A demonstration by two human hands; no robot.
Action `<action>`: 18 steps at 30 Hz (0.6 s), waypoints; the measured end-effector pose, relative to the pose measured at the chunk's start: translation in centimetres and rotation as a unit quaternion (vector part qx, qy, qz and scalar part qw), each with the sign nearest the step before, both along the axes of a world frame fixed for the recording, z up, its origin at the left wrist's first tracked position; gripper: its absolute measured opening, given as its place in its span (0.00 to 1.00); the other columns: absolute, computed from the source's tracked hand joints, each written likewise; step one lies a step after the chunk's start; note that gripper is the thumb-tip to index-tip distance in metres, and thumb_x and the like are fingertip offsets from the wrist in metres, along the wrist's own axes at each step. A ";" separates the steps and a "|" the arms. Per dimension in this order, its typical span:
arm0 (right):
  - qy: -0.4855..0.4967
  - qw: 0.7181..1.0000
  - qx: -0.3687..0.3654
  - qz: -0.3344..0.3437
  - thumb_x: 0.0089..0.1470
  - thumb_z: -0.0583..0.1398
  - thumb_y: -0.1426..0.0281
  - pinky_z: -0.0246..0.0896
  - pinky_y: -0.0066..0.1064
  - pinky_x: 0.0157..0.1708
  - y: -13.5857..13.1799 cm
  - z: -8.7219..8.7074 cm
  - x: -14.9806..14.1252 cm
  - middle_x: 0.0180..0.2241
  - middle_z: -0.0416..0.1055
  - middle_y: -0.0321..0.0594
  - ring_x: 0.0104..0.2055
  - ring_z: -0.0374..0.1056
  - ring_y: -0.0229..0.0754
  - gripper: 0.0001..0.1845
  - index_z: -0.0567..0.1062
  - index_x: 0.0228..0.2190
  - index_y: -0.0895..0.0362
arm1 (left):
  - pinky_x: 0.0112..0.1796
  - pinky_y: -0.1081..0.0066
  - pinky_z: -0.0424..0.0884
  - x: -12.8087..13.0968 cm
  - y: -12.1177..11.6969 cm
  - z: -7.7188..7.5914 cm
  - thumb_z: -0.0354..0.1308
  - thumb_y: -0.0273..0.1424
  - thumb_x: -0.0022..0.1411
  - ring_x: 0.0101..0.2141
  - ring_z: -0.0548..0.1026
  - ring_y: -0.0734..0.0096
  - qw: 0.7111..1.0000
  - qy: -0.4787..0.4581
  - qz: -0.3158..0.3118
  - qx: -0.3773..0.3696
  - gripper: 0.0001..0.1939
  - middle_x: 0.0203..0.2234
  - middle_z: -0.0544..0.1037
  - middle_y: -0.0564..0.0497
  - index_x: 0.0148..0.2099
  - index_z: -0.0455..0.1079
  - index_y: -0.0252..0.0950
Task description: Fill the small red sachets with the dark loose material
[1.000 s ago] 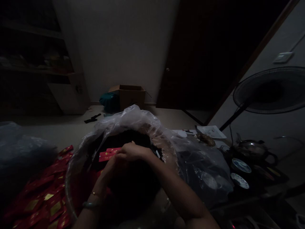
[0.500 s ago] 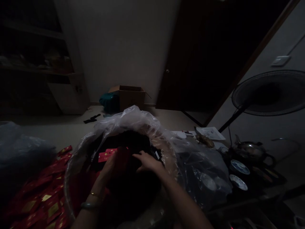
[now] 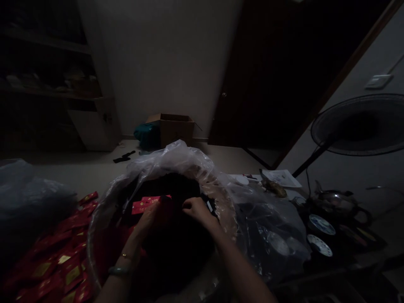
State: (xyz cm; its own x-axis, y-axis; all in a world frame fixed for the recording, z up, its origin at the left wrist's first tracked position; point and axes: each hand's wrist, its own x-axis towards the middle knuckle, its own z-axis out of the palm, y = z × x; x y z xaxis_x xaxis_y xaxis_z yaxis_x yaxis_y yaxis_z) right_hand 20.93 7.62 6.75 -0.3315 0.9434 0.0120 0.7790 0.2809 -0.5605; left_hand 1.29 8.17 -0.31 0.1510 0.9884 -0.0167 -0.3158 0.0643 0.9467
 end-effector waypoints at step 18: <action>0.202 0.979 0.015 0.011 0.50 0.62 0.70 0.66 0.34 0.41 -1.5 7.1 -2.9 0.40 0.75 0.40 0.41 0.70 0.42 0.14 0.76 0.41 0.55 | 0.42 0.63 0.67 0.0 -0.4 1.2 0.60 0.51 0.47 0.37 0.74 0.59 1.000 -0.008 -0.011 0.002 0.25 0.34 0.80 0.46 0.36 0.74 0.33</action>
